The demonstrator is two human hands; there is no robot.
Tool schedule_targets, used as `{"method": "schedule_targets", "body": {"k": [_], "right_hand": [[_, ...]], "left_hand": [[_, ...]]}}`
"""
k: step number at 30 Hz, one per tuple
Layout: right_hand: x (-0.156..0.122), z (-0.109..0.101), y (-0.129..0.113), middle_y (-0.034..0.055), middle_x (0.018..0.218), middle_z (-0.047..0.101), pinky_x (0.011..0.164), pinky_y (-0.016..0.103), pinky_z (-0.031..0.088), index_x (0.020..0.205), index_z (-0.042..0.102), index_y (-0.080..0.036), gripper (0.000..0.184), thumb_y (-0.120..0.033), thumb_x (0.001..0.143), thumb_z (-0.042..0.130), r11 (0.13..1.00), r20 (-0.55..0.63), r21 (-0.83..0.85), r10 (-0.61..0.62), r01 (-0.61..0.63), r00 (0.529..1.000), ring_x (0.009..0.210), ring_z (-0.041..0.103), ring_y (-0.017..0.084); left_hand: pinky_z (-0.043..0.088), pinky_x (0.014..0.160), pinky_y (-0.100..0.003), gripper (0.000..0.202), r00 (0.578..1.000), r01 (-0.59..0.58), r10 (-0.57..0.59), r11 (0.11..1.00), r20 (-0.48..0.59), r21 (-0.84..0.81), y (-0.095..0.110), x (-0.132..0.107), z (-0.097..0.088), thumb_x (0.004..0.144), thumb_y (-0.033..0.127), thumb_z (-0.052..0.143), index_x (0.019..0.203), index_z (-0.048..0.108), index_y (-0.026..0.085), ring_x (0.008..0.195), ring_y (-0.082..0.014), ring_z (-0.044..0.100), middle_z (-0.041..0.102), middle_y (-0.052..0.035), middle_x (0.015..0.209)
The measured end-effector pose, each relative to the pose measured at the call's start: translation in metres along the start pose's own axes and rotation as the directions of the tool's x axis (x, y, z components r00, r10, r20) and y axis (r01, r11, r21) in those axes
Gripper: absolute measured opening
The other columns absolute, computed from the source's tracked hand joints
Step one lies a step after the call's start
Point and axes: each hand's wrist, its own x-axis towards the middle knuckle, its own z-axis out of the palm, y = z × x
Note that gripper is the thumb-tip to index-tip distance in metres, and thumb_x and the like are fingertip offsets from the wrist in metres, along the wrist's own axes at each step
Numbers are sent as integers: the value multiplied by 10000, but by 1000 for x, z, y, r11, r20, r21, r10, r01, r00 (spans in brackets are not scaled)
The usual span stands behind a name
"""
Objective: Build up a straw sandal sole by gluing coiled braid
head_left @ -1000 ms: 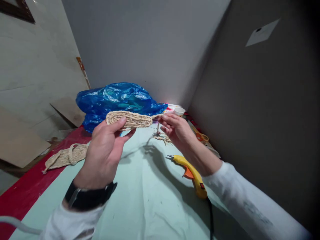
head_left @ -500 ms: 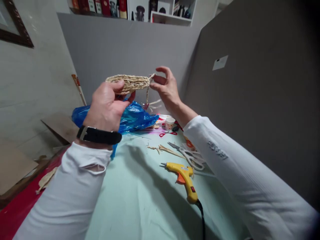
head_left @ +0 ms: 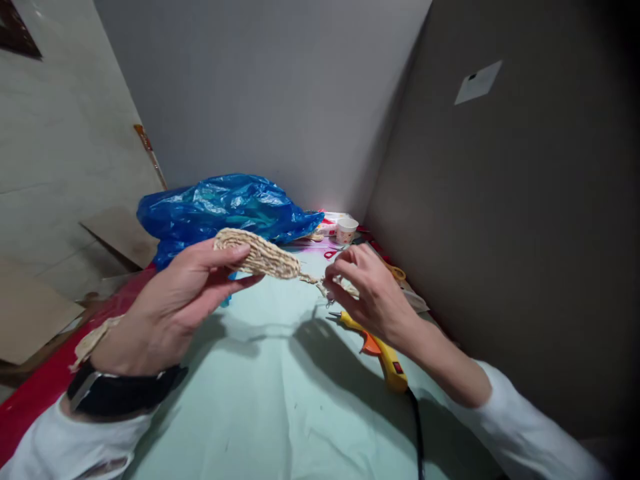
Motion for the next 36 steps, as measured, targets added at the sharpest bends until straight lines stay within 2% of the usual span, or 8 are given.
{"method": "schedule_targets", "body": {"k": [4, 8, 14, 18, 21, 25, 29, 36], "right_hand": [[-15, 7, -7, 46, 937, 593, 744, 273, 455, 987, 580, -191, 72, -188, 997, 509, 991, 199, 135, -11, -16, 980, 813, 568, 146], [-8, 13, -5, 33, 979, 629, 741, 252, 455, 1197, 568, -224, 202, -183, 1036, 454, 981, 306, 196, -56, -5, 950, 807, 588, 129], [-7, 29, 1, 42, 898, 588, 662, 240, 386, 1095, 682, -206, 161, -184, 1004, 550, 981, 296, 124, -180, 149, 938, 790, 553, 135], [-11, 36, 1, 53, 911, 623, 681, 248, 404, 1033, 648, -172, 117, -180, 1015, 533, 976, 236, 167, -179, 142, 955, 791, 571, 131], [-12, 35, 0, 48, 958, 635, 762, 262, 428, 1009, 635, -202, 123, -218, 1031, 515, 968, 311, 249, -117, 38, 943, 866, 583, 145], [-10, 30, -2, 15, 912, 626, 740, 259, 419, 917, 613, -230, 191, -314, 1046, 500, 909, 379, 378, 24, -178, 925, 835, 575, 133], [-10, 30, -3, 16, 870, 599, 716, 274, 408, 874, 609, -236, 225, -356, 1034, 507, 845, 389, 458, 90, -277, 917, 796, 559, 143], [-15, 32, 0, 37, 1007, 640, 794, 286, 440, 864, 618, -237, 275, -442, 1014, 514, 711, 430, 566, 177, -418, 885, 944, 588, 188]], "left_hand": [[635, 595, -263, 142, 996, 56, -66, 985, 55, 160, -15, 3, -23, 769, -15, 697, 781, 714, 125, 625, -175, 707, 731, -61, 746], [621, 582, -245, 133, 994, 72, -89, 975, 70, 208, -18, 6, -36, 778, 1, 690, 819, 717, 124, 622, -176, 707, 736, -78, 754], [631, 583, -323, 129, 994, 103, -110, 970, 20, 222, -21, 8, -43, 802, 33, 663, 873, 705, 133, 643, -233, 733, 762, -115, 823], [613, 624, -261, 149, 995, 89, -81, 980, -50, 180, -25, 9, -45, 796, 9, 656, 832, 685, 150, 720, -200, 740, 776, -102, 943], [588, 640, -220, 220, 993, 120, -117, 986, -36, 116, -28, 9, -43, 733, -31, 680, 847, 697, 156, 798, -199, 746, 780, -85, 951], [585, 627, -250, 292, 988, 153, -151, 984, -29, 90, -29, 8, -40, 637, -54, 734, 828, 694, 164, 786, -226, 747, 779, -65, 890], [586, 593, -274, 251, 988, 150, -147, 984, -39, 92, -29, 8, -36, 645, -20, 759, 789, 677, 169, 723, -229, 738, 766, -62, 849], [572, 557, -300, 177, 983, 183, -185, 972, 1, 145, -31, 2, -33, 709, 36, 749, 813, 687, 165, 577, -208, 690, 742, -66, 737]]}}
